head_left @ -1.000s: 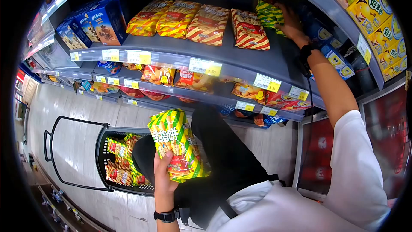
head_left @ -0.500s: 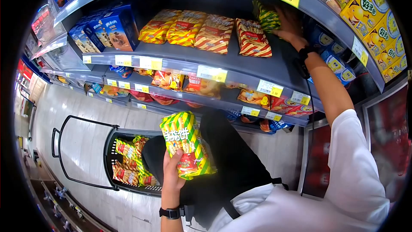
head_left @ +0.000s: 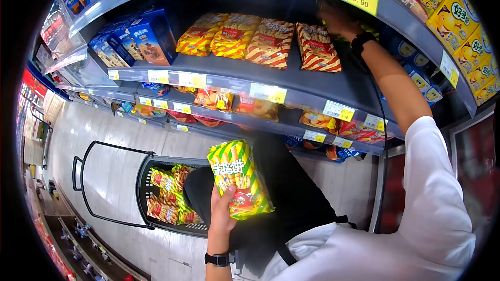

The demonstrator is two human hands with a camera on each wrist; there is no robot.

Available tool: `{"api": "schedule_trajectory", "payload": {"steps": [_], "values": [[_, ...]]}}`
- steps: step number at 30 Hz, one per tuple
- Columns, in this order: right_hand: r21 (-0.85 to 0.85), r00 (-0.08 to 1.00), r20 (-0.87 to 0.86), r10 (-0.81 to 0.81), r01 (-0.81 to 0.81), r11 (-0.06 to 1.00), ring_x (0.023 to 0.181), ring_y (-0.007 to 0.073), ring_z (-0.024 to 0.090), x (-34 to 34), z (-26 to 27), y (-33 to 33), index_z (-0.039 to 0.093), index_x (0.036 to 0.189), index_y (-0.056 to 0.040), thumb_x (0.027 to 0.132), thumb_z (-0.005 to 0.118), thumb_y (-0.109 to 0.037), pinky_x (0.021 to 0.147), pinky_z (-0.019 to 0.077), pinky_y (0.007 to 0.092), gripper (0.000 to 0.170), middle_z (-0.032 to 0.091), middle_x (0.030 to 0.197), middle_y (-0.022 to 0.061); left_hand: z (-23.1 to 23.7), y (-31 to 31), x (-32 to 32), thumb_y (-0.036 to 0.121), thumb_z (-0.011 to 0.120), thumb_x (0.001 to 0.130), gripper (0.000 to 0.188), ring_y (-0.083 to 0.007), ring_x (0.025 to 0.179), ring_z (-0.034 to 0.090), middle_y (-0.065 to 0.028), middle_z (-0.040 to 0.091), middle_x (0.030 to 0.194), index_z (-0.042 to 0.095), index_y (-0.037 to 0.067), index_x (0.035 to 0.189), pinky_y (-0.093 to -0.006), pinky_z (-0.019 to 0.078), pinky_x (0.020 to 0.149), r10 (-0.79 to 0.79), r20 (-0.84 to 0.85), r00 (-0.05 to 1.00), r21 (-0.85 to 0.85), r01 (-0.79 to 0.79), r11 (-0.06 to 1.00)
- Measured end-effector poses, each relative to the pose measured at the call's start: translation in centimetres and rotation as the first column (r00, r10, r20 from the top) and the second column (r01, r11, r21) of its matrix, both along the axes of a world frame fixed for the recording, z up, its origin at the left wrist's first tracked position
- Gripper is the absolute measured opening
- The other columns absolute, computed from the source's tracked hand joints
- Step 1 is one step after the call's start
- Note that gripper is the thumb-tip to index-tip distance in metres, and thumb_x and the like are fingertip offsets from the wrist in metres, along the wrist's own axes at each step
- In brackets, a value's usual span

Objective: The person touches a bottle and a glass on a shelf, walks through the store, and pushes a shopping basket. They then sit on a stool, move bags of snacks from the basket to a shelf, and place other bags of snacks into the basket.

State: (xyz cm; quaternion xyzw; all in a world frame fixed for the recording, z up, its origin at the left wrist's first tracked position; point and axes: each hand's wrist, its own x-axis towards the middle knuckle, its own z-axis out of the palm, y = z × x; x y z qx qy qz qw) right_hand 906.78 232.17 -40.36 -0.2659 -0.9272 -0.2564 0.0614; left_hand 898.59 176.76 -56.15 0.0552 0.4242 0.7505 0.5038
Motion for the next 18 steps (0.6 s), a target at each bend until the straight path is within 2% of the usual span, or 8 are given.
{"api": "schedule_trajectory", "payload": {"steps": [1,2,5,6,13,15,16,18], "values": [[0.087,0.992,0.089,-0.089,0.081,0.993,0.128,0.0361,0.046,-0.5,0.4,-0.8,0.068,0.107,-0.0137,0.068,0.068,0.004,0.104,0.0422,0.0438,0.043,0.046,0.141,0.0105,0.1,0.0,-0.1,0.022,0.064,0.093,0.05,-0.0223,0.105,0.065,-0.0133,0.061,0.121,0.042,0.0,0.132,-0.0372,0.0529,0.091,0.0,0.005,1.0,-0.004,0.0,1.0],[0.036,0.998,-0.006,-0.056,0.056,0.998,0.123,0.0347,0.05,-0.3,-0.1,-0.3,0.069,0.099,-0.0114,0.067,0.067,0.005,0.1,0.0448,0.0453,0.036,0.05,0.135,0.0115,0.2,0.0,-0.2,0.022,0.063,0.093,0.05,-0.0223,0.105,0.065,-0.0134,0.061,0.121,0.043,0.0,0.132,-0.0373,0.0528,0.092,-0.011,0.012,1.0,-0.002,0.011,1.0],[-0.017,0.992,-0.031,-0.119,0.118,0.993,0.123,0.0345,0.05,-0.8,-0.7,1.4,0.068,0.098,-0.0106,0.066,0.068,0.005,0.1,0.0458,0.044,0.035,0.053,0.13,0.0122,0.3,-0.2,-0.2,0.021,0.063,0.093,0.049,-0.0227,0.105,0.065,-0.0139,0.061,0.121,0.043,0.0,0.132,-0.0374,0.0529,0.092,-0.006,0.037,0.999,-0.001,0.006,1.0],[0.01,0.996,-0.063,-0.07,0.071,0.997,0.122,0.035,0.05,-0.6,-0.7,1.1,0.069,0.095,-0.0084,0.066,0.069,0.004,0.1,0.0458,0.0425,0.032,0.056,0.125,0.0132,0.2,-0.3,-0.3,0.021,0.063,0.093,0.048,-0.0226,0.105,0.065,-0.014,0.061,0.121,0.043,0.001,0.132,-0.0373,0.0529,0.092,-0.008,0.039,0.999,-0.002,0.008,1.0],[0.07,0.994,0.027,-0.11,0.108,0.992,0.121,0.0353,0.05,-2.2,0.6,0.0,0.069,0.086,-0.005,0.064,0.071,0.0,0.102,0.0443,0.0424,0.022,0.058,0.115,0.0147,0.0,-0.4,-0.3,0.02,0.062,0.094,0.046,-0.0218,0.105,0.065,-0.014,0.062,0.121,0.043,0.001,0.132,-0.0364,0.0531,0.091,-0.015,0.036,0.999,0.032,0.014,0.999],[-0.09,0.969,0.141,-0.201,0.215,0.973,0.126,0.0347,0.047,-2.5,1.1,0.6,0.07,0.099,-0.0076,0.06,0.077,-0.004,0.107,0.0404,0.0424,0.039,0.058,0.121,0.0166,0.0,-0.4,-0.4,0.02,0.062,0.094,0.047,-0.0217,0.105,0.065,-0.0139,0.062,0.121,0.043,0.001,0.132,-0.0362,0.0531,0.091,-0.013,0.038,0.999,0.031,0.012,0.999],[-0.089,0.969,0.141,-0.204,0.218,0.972,0.126,0.0347,0.047,-2.2,1.3,0.8,0.07,0.099,-0.0076,0.06,0.077,-0.004,0.107,0.0404,0.0424,0.039,0.058,0.121,0.0166,0.0,-0.5,-0.4,0.02,0.062,0.094,0.047,-0.0217,0.106,0.065,-0.0138,0.062,0.121,0.043,0.001,0.132,-0.0361,0.053,0.091,-0.011,0.037,0.999,0.029,0.01,1.0],[-0.198,0.997,0.065,-0.032,0.044,0.979,0.136,0.0349,0.038,-1.4,1.9,1.0,0.065,0.119,-0.0123,0.055,0.083,-0.008,0.113,0.0342,0.0439,0.066,0.05,0.137,0.0173,0.2,-0.5,-0.4,0.02,0.062,0.094,0.047,-0.0216,0.106,0.065,-0.0139,0.061,0.122,0.043,0.001,0.132,-0.036,0.0529,0.092,-0.026,0.039,0.999,0.034,0.024,0.999]]}}
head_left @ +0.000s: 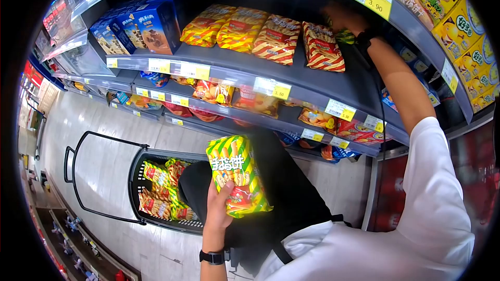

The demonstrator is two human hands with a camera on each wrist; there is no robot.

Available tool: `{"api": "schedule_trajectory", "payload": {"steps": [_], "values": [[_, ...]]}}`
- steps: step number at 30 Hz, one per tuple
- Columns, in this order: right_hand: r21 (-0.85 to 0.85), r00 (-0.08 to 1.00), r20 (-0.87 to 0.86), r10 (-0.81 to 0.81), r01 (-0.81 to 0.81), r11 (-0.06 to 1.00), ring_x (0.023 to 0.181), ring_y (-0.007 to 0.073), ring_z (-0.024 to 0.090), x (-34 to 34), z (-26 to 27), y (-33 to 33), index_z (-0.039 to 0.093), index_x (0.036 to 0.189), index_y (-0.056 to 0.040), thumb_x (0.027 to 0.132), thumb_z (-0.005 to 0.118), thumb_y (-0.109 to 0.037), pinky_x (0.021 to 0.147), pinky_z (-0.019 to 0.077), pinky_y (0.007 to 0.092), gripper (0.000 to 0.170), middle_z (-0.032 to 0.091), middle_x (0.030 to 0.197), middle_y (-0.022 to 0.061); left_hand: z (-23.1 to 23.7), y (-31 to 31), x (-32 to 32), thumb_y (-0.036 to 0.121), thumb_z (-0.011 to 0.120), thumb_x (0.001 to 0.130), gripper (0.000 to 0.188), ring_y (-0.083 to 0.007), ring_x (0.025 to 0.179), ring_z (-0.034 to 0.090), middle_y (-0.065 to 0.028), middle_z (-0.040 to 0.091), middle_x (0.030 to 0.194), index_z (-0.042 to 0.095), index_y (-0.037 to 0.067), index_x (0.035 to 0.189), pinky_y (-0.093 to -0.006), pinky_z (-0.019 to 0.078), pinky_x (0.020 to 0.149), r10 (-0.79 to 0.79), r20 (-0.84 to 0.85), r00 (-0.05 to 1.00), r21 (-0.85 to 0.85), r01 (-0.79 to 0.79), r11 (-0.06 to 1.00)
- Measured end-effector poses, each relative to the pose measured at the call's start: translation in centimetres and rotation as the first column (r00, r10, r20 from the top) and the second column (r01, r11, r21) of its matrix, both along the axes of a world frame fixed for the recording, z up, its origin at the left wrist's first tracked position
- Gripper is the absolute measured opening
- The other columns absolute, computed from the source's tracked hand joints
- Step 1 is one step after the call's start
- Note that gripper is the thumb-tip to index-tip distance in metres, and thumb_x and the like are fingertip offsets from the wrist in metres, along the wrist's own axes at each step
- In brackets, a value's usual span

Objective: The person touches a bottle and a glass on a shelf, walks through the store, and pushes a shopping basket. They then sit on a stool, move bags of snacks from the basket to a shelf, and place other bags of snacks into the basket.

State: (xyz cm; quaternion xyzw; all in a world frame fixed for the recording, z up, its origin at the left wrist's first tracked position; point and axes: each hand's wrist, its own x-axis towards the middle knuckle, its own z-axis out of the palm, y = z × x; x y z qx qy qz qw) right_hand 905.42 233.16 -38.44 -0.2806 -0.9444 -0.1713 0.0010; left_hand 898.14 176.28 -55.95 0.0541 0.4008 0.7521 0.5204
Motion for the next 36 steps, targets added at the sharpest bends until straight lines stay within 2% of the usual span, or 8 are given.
{"api": "schedule_trajectory", "payload": {"steps": [4,13,15,17,19,22,31,36], "values": [[0.185,0.973,0.23,0.008,-0.052,0.981,0.142,0.0357,0.028,0.1,0.4,-0.8,0.056,0.133,-0.0167,0.05,0.088,-0.011,0.117,0.0287,0.0467,0.089,0.039,0.15,0.014,-0.3,0.1,0.2,0.013,0.061,0.094,0.044,-0.022,0.107,0.064,-0.0138,0.06,0.122,0.041,0.001,0.132,-0.0357,0.0531,0.092,-0.011,0.043,0.999,0.044,0.009,0.999],[0.525,0.938,0.331,-0.103,-0.092,0.846,0.104,0.0372,0.063,-1.4,-0.4,-2.4,0.071,0.097,0.0008,0.072,0.07,-0.007,0.091,0.0493,0.0435,0.027,0.068,0.103,0.0216,-0.3,0.1,0.0,0.01,0.06,0.094,0.043,-0.021,0.107,0.064,-0.0135,0.059,0.123,0.041,0.002,0.132,-0.0356,0.0533,0.091,-0.003,0.044,0.999,0.014,0.002,1.0],[0.464,0.883,0.467,-0.039,-0.208,0.861,0.097,0.0333,0.065,-1.5,-0.5,-0.1,0.073,0.089,-0.0016,0.07,0.071,-0.01,0.081,0.0502,0.0411,0.02,0.069,0.095,0.0204,-0.3,0.1,-0.1,0.01,0.06,0.095,0.043,-0.0209,0.107,0.064,-0.0135,0.059,0.123,0.041,0.002,0.132,-0.0357,0.0532,0.091,-0.013,0.042,0.999,0.01,0.013,1.0],[0.421,0.869,0.424,-0.253,0.058,0.905,0.125,0.0337,0.047,-2.1,-1.0,0.6,0.074,0.106,-0.0182,0.064,0.085,-0.027,0.103,0.035,0.0603,0.044,0.066,0.118,0.0086,-0.1,0.1,0.0,0.018,0.061,0.095,0.047,-0.0224,0.107,0.065,-0.0145,0.06,0.124,0.041,0.001,0.133,-0.0366,0.0529,0.092,-0.021,-0.014,1.0,0.003,0.021,1.0],[0.337,0.824,0.48,-0.302,0.144,0.93,0.128,0.0334,0.045,-1.9,0.1,0.6,0.068,0.118,-0.0192,0.06,0.087,-0.023,0.107,0.0331,0.0572,0.062,0.06,0.129,0.0099,-0.2,0.1,0.1,0.018,0.061,0.095,0.046,-0.0223,0.107,0.065,-0.0145,0.06,0.123,0.041,0.001,0.133,-0.0365,0.0529,0.092,-0.017,-0.017,1.0,0.017,0.017,1.0],[0.165,0.961,0.267,0.068,-0.116,0.979,0.129,0.0337,0.044,0.4,2.3,-2.6,0.049,0.137,-0.0171,0.051,0.088,-0.01,0.108,0.0369,0.0476,0.095,0.046,0.143,0.0121,-0.6,0.2,0.1,0.017,0.061,0.095,0.046,-0.022,0.107,0.065,-0.0143,0.06,0.123,0.041,0.001,0.133,-0.0367,0.0531,0.092,-0.005,-0.005,1.0,0.004,0.005,1.0],[-0.378,0.957,-0.023,-0.289,0.259,0.889,0.136,0.0349,0.041,4.1,1.2,-15.6,0.029,0.151,-0.0108,0.083,0.072,-0.031,0.112,0.0346,0.037,0.083,0.043,0.146,0.0231,-0.2,0.3,0.5,0.016,0.06,0.095,0.043,-0.0206,0.102,0.066,-0.0135,0.061,0.12,0.042,0.001,0.131,-0.0361,0.0548,0.089,0.009,-0.039,0.999,0.011,-0.008,1.0],[-0.492,0.935,-0.216,-0.282,0.145,0.858,0.123,0.0393,0.052,3.4,-1.0,-19.3,0.041,0.144,-0.0081,0.093,0.061,-0.033,0.103,0.0422,0.0402,0.06,0.052,0.136,0.0244,1.6,0.2,1.1,0.009,0.06,0.094,0.041,-0.0206,0.105,0.065,-0.0127,0.061,0.121,0.043,0.002,0.131,-0.0354,0.0533,0.09,0.046,-0.098,0.994,0.002,-0.046,0.999]]}}
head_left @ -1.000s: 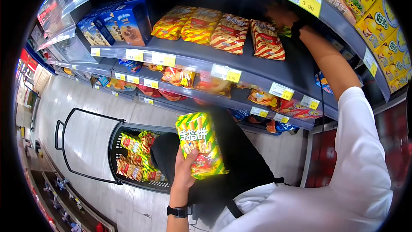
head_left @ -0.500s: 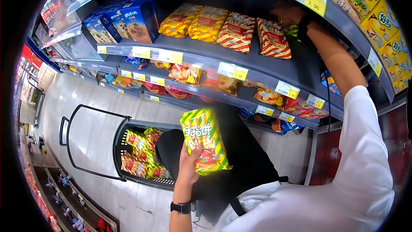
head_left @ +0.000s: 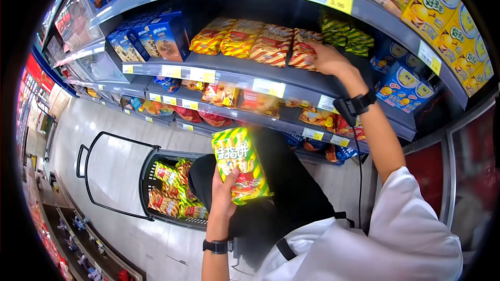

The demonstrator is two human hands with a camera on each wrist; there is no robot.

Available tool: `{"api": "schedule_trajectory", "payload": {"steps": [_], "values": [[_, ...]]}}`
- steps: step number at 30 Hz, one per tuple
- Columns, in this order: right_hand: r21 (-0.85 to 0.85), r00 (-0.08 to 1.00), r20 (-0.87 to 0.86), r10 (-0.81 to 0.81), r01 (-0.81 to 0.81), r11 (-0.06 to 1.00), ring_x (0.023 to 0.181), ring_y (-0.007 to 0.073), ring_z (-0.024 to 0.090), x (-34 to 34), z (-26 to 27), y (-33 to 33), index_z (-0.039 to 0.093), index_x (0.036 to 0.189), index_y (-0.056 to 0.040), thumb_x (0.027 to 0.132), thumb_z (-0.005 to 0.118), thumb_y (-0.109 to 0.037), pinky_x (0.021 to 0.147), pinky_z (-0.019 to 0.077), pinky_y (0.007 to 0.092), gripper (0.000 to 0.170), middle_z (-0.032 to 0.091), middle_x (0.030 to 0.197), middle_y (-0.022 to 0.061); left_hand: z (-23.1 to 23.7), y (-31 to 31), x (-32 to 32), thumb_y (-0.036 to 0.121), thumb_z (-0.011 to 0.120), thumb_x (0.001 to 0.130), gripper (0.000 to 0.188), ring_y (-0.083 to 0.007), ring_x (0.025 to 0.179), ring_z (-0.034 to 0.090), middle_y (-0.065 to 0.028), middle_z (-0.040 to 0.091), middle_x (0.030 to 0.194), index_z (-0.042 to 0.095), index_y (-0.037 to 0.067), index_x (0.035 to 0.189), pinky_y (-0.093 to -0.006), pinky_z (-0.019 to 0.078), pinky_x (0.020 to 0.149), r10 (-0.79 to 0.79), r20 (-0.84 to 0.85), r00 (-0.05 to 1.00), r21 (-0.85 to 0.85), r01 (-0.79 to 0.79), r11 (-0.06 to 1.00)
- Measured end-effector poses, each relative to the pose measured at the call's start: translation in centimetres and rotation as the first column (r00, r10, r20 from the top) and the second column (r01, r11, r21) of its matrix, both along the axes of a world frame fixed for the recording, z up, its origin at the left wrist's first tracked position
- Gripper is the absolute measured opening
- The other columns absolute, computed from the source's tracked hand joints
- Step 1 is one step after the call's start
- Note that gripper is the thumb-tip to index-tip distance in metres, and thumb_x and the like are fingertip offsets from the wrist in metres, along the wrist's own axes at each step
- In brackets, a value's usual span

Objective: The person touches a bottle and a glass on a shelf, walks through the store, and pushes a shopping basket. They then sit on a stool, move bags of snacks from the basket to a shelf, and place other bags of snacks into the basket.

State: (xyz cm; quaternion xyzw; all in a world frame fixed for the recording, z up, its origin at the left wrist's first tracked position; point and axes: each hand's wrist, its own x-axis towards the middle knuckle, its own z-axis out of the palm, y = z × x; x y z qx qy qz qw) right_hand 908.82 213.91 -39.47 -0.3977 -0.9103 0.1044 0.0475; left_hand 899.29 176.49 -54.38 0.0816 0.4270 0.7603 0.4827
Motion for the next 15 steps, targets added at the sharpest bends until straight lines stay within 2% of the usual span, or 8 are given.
{"api": "schedule_trajectory", "payload": {"steps": [3,8,10,11,12,13,14,15], "values": [[0.052,0.999,-0.011,-0.038,0.039,0.998,0.125,0.0408,0.049,-1.0,-0.3,-1.9,0.04,0.146,-0.011,0.097,0.054,-0.037,0.104,0.0415,0.0434,0.057,0.052,0.135,0.025,1.6,0.1,0.5,0.008,0.059,0.094,0.042,-0.0211,0.106,0.064,-0.013,0.06,0.122,0.042,0.001,0.132,-0.0362,0.0527,0.091,0.015,0.01,1.0,-0.01,-0.015,1.0],[0.14,0.975,-0.223,-0.017,0.049,0.989,0.12,0.0416,0.053,1.8,0.4,-5.6,0.038,0.146,-0.0101,0.093,0.061,-0.035,0.101,0.0439,0.042,0.062,0.054,0.132,0.0252,5.3,1.7,1.7,0.016,0.059,0.095,0.043,-0.0218,0.104,0.066,-0.014,0.061,0.122,0.043,0.001,0.132,-0.037,0.0537,0.09,0.024,-0.088,0.996,0.012,-0.023,1.0],[0.236,0.767,-0.581,0.273,-0.163,0.958,0.117,0.0408,0.055,4.1,-0.9,-8.1,0.042,0.143,-0.0084,0.088,0.068,-0.033,0.096,0.0471,0.0416,0.065,0.054,0.133,0.0227,7.2,2.9,2.5,0.016,0.058,0.096,0.044,-0.0222,0.105,0.065,-0.0144,0.061,0.123,0.042,0.001,0.133,-0.0376,0.0535,0.091,0.03,-0.075,0.997,0.025,-0.028,0.999],[0.018,0.729,-0.649,0.217,-0.27,0.963,0.123,0.0388,0.052,5.2,0.3,-11.8,0.046,0.136,0.0018,0.084,0.071,-0.034,0.104,0.0411,0.0419,0.068,0.052,0.133,0.0263,7.7,3.5,2.8,0.016,0.058,0.096,0.044,-0.0227,0.106,0.065,-0.0147,0.06,0.124,0.041,0.001,0.134,-0.0382,0.0532,0.092,0.032,-0.06,0.998,0.038,-0.03,0.999],[-0.003,0.691,-0.671,0.268,-0.365,0.931,0.128,0.0395,0.047,6.2,0.1,-14.8,0.048,0.134,0.0007,0.081,0.075,-0.034,0.106,0.0395,0.042,0.069,0.05,0.134,0.0264,8.0,4.2,3.1,0.016,0.056,0.097,0.046,-0.0239,0.111,0.063,-0.0157,0.057,0.128,0.038,0.0,0.137,-0.0394,0.0518,0.095,0.014,-0.086,0.996,0.053,-0.009,0.999],[0.092,0.746,-0.536,0.394,-0.412,0.906,0.132,0.0412,0.042,7.4,-1.1,-16.8,0.049,0.134,-0.0007,0.076,0.079,-0.036,0.108,0.0372,0.0425,0.074,0.043,0.141,0.0276,8.3,4.9,3.4,0.016,0.056,0.097,0.046,-0.0239,0.111,0.063,-0.0157,0.057,0.128,0.038,0.0,0.137,-0.0394,0.0518,0.095,0.005,-0.087,0.996,0.046,-0.001,0.999],[-0.077,0.761,-0.535,0.367,-0.477,0.876,0.138,0.0414,0.036,8.3,-0.3,-19.1,0.046,0.142,-0.0136,0.069,0.086,-0.034,0.111,0.0347,0.0431,0.085,0.031,0.152,0.0239,8.8,5.6,3.8,0.015,0.055,0.097,0.047,-0.0243,0.113,0.062,-0.0159,0.056,0.129,0.037,0.001,0.138,-0.0394,0.0511,0.096,-0.016,-0.088,0.996,0.074,0.022,0.997],[-0.055,0.73,-0.527,0.435,-0.541,0.84,0.14,0.0414,0.034,8.9,-1.2,-19.8,0.044,0.144,-0.0185,0.065,0.088,-0.03,0.112,0.0348,0.044,0.091,0.023,0.156,0.0233,9.1,6.2,4.2,0.015,0.054,0.097,0.047,-0.0246,0.114,0.061,-0.0161,0.055,0.131,0.036,0.001,0.139,-0.0394,0.0504,0.097,-0.038,-0.089,0.995,0.101,0.047,0.994]]}}
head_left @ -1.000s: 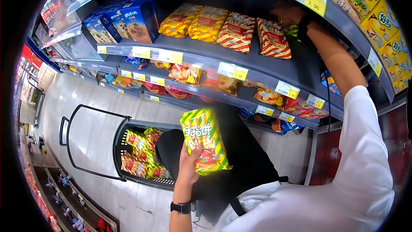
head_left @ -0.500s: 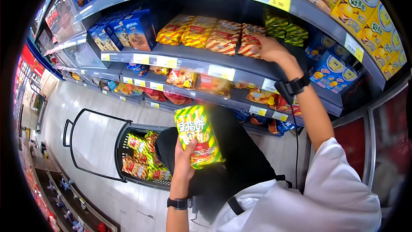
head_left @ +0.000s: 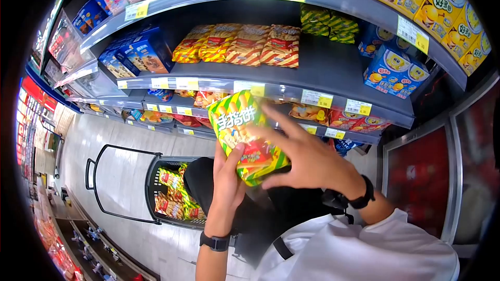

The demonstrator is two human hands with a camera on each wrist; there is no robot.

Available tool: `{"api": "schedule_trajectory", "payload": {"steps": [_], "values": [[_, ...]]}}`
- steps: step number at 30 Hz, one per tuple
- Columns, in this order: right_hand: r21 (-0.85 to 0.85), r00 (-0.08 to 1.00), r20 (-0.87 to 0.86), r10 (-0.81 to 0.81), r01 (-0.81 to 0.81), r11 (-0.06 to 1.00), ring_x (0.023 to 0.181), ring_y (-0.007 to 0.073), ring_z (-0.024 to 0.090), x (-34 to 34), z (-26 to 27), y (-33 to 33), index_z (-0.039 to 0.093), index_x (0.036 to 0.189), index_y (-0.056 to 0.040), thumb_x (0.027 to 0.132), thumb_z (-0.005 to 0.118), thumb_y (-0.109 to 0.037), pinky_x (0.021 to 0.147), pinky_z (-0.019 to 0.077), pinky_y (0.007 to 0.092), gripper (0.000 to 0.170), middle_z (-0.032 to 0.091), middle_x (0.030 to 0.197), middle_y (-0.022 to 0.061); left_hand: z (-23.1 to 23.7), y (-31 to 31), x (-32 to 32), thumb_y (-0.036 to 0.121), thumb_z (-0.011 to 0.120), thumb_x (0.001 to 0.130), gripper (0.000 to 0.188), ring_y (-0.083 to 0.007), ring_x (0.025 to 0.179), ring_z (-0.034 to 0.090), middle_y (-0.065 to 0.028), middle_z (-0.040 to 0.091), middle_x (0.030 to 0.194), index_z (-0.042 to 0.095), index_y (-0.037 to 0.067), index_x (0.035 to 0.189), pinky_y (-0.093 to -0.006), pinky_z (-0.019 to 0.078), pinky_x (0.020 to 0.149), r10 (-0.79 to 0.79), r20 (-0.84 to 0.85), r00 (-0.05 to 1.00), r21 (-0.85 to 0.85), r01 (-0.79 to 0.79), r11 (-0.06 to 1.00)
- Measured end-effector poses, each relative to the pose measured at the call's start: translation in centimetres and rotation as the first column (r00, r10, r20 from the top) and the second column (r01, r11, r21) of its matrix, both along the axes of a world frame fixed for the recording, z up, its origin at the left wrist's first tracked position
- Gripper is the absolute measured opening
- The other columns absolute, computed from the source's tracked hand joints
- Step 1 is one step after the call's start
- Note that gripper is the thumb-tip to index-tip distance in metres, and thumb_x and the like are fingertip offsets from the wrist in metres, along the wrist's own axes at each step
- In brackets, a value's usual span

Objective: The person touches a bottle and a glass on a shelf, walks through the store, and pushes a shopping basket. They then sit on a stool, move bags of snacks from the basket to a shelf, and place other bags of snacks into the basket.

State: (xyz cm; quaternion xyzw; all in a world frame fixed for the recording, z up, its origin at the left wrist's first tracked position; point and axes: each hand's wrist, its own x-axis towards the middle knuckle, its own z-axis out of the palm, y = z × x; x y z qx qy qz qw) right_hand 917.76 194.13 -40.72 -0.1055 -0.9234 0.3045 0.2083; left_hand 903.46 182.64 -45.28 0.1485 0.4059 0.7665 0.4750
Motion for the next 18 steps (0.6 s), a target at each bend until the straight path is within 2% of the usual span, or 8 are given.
{"api": "schedule_trajectory", "payload": {"steps": [3,4,8,9,12,14,15,18], "values": [[0.071,0.994,0.053,-0.091,0.087,0.994,0.137,0.0454,0.035,1.1,-1.2,-0.4,0.046,0.143,-0.0143,0.069,0.083,-0.017,0.108,0.0382,0.0448,0.083,0.021,0.155,0.0249,0.2,1.4,1.0,0.015,0.054,0.097,0.049,-0.025,0.119,0.057,-0.0156,0.053,0.133,0.035,0.003,0.141,-0.0393,0.0483,0.1,-0.089,0.006,0.996,0.029,0.089,0.996],[0.053,0.99,-0.015,-0.141,0.141,0.989,0.137,0.0449,0.036,1.5,-1.6,-0.3,0.048,0.142,-0.0163,0.071,0.079,-0.009,0.107,0.0404,0.0439,0.077,0.024,0.154,0.0248,0.1,1.8,1.4,0.016,0.054,0.097,0.05,-0.0249,0.119,0.057,-0.0149,0.052,0.133,0.034,0.004,0.142,-0.0391,0.0474,0.101,-0.143,0.02,0.99,0.061,0.141,0.988],[0.1,0.932,-0.174,-0.317,0.337,0.936,0.134,0.0433,0.042,3.3,-2.0,1.9,0.055,0.137,-0.0188,0.074,0.065,0.009,0.102,0.0453,0.041,0.07,0.034,0.149,0.0248,0.1,2.7,1.9,0.032,0.057,0.095,0.066,-0.0281,0.135,0.04,-0.0145,0.04,0.147,0.028,0.008,0.149,-0.0497,0.0398,0.105,-0.19,-0.046,0.981,0.094,0.193,0.977],[0.13,0.892,-0.218,-0.397,0.429,0.894,0.133,0.0425,0.043,3.8,-1.9,2.9,0.055,0.137,-0.0174,0.072,0.062,0.009,0.105,0.0427,0.0411,0.07,0.038,0.147,0.0249,0.0,2.7,1.5,0.039,0.058,0.094,0.072,-0.0293,0.141,0.031,-0.0143,0.033,0.152,0.026,0.01,0.151,-0.0541,0.0365,0.106,-0.173,-0.156,0.972,0.049,0.183,0.982],[0.21,0.751,-0.298,-0.59,0.654,0.727,0.129,0.0427,0.047,5.2,-1.1,7.0,0.056,0.136,-0.0139,0.073,0.059,0.007,0.107,0.0397,0.0411,0.067,0.043,0.144,0.0257,-1.5,1.2,-0.6,0.024,0.057,0.095,0.048,-0.0288,0.127,0.049,-0.0142,0.05,0.139,0.045,0.007,0.139,-0.0459,0.0448,0.1,-0.017,-0.236,0.972,-0.036,0.009,0.999],[0.263,0.696,-0.32,-0.643,0.717,0.646,0.124,0.0456,0.049,5.8,-1.7,10.5,0.055,0.135,-0.0127,0.079,0.063,0.003,0.105,0.0412,0.0424,0.059,0.043,0.141,0.0278,-3.1,-0.9,-2.9,0.015,0.056,0.095,0.031,-0.0264,0.114,0.059,-0.0118,0.06,0.125,0.054,0.006,0.125,-0.0408,0.0496,0.093,0.137,-0.269,0.954,-0.084,-0.165,0.983],[0.262,0.697,-0.317,-0.643,0.716,0.647,0.124,0.0456,0.049,5.8,-2.3,12.2,0.055,0.135,-0.0127,0.079,0.063,0.003,0.105,0.0412,0.0424,0.059,0.043,0.141,0.0278,-4.2,-2.2,-4.2,0.012,0.056,0.094,0.025,-0.0235,0.108,0.061,-0.0105,0.062,0.117,0.057,0.005,0.119,-0.0378,0.0515,0.088,0.245,-0.282,0.928,-0.056,-0.271,0.961],[0.361,0.621,-0.292,-0.727,0.776,0.518,0.122,0.0436,0.051,6.2,-4.7,17.2,0.058,0.131,-0.0101,0.079,0.063,0.003,0.102,0.0428,0.0423,0.053,0.049,0.135,0.0272,-8.6,-6.5,-9.0,0.007,0.055,0.094,0.015,-0.0192,0.097,0.063,-0.008,0.063,0.101,0.059,0.004,0.108,-0.0328,0.0533,0.08,0.492,-0.268,0.829,0.01,-0.508,0.861]]}}
